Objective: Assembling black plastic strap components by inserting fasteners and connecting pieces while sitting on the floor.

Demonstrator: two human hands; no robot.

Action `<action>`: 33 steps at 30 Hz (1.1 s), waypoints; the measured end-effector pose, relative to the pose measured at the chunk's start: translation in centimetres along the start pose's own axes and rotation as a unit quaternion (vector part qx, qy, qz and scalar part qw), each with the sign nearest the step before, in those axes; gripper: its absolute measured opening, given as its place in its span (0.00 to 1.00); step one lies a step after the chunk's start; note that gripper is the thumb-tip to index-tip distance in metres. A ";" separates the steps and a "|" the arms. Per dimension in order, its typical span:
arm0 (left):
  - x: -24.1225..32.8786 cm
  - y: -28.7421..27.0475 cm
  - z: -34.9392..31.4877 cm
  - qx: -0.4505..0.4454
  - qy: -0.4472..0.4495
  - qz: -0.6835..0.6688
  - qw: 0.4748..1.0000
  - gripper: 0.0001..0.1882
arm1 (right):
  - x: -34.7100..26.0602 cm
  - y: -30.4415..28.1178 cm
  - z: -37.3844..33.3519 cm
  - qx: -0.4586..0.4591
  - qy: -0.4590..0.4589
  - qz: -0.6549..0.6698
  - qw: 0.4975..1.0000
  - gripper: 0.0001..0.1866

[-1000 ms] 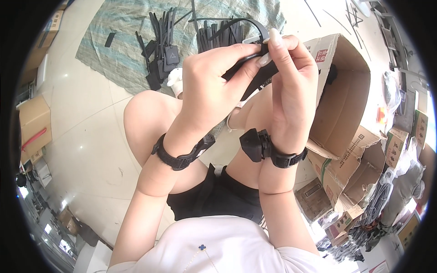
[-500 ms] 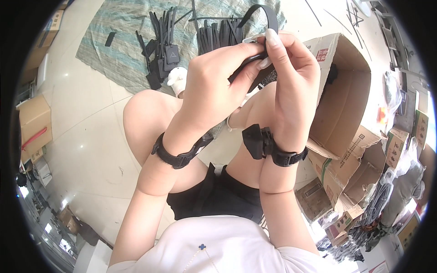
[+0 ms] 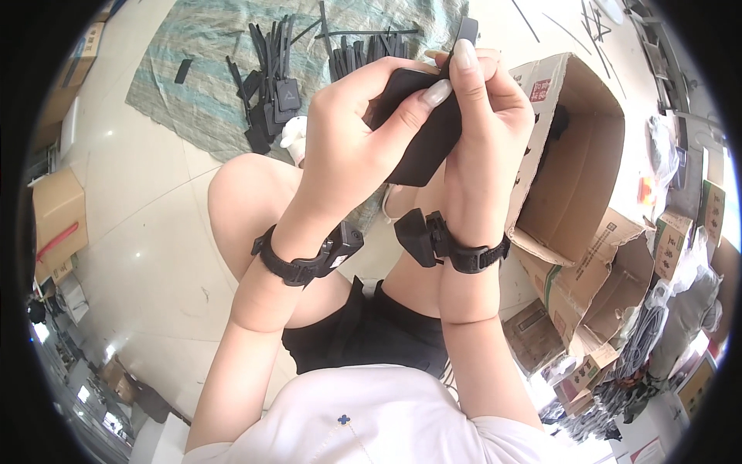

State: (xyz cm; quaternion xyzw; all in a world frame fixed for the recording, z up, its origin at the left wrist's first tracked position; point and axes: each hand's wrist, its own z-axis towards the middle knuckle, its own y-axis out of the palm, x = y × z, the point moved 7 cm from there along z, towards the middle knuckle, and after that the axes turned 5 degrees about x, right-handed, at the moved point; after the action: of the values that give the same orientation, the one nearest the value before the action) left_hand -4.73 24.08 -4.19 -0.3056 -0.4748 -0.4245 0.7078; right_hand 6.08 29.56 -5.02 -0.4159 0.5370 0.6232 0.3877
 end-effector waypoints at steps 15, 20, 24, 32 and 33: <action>0.8 -1.1 0.4 0.034 0.078 0.114 0.990 0.08 | 0.4 0.8 0.0 -0.024 -0.005 -0.059 0.998 0.05; 0.8 -0.7 0.4 0.029 0.093 0.119 0.988 0.09 | -0.4 0.8 -0.2 -0.008 -0.091 -0.090 0.992 0.06; -0.1 -0.5 0.3 0.010 0.022 0.032 0.999 0.09 | -1.5 0.5 -0.5 0.030 -0.214 -0.238 0.947 0.05; -0.5 -1.1 0.2 0.051 0.052 0.123 0.990 0.08 | 1.4 0.4 0.3 -0.022 0.048 -0.071 0.996 0.08; -0.1 -1.2 0.3 0.059 0.070 0.136 0.987 0.08 | 1.4 0.5 0.4 -0.032 0.042 -0.076 0.996 0.09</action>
State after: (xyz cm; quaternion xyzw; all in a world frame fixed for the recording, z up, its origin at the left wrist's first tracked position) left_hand -5.93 23.82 -4.16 -0.2947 -0.4023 -0.3162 0.8070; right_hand 5.09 29.92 -6.14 -0.4932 0.4993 0.5910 0.3978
